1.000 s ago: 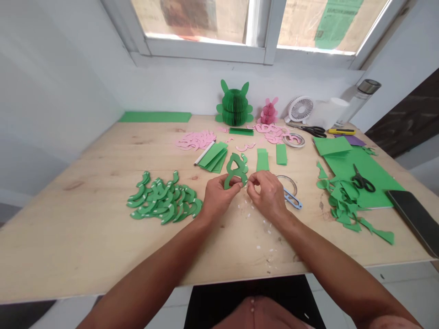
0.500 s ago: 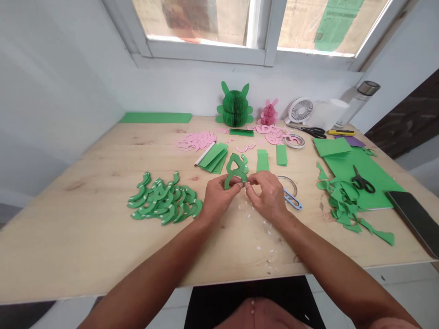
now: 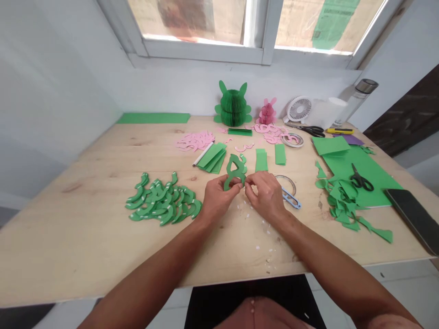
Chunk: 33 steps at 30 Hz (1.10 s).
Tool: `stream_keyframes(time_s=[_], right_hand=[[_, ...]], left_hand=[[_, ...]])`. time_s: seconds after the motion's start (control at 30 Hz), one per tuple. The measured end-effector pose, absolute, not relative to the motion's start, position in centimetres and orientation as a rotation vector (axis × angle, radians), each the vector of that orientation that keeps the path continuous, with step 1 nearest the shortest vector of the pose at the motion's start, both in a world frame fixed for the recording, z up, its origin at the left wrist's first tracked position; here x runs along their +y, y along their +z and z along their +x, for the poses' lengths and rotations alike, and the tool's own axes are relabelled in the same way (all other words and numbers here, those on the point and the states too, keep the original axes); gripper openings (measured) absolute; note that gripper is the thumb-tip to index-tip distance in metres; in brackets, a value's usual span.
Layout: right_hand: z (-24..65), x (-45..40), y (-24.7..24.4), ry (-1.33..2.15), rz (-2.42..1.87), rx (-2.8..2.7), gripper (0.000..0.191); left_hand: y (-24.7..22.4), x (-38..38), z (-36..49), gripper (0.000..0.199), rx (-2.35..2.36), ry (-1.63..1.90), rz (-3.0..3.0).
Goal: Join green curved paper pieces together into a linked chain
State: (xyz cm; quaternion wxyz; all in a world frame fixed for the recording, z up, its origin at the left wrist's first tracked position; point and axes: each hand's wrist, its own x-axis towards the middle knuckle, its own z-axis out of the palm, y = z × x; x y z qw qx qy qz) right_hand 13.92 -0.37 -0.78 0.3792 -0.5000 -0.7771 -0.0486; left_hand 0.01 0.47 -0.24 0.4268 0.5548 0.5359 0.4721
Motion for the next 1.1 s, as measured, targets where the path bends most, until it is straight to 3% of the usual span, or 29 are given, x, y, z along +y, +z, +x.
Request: stream_keyframes(time_s=[0.53, 0.7, 0.87, 1.1], right_hand=[[14.4, -0.1, -0.7, 0.135, -1.359, -1.913, 0.011], [14.4, -0.2, -0.1, 0.403, -1.348, -1.838, 0.018], [14.1, -0.2, 0.1, 0.696, -1.349, -1.643, 0.012], [13.8, -0.1, 0.1, 0.844, -1.373, -1.516, 0.011]], left_hand=[[-0.2, 0.6, -0.1, 0.012, 1.246, 1.199, 1.188], [-0.3, 0.6, -0.1, 0.012, 1.193, 1.208, 1.154], [-0.3, 0.5, -0.1, 0.012, 1.134, 1.199, 1.112], [-0.5, 0.4, -0.1, 0.012, 1.083, 1.183, 1.048]])
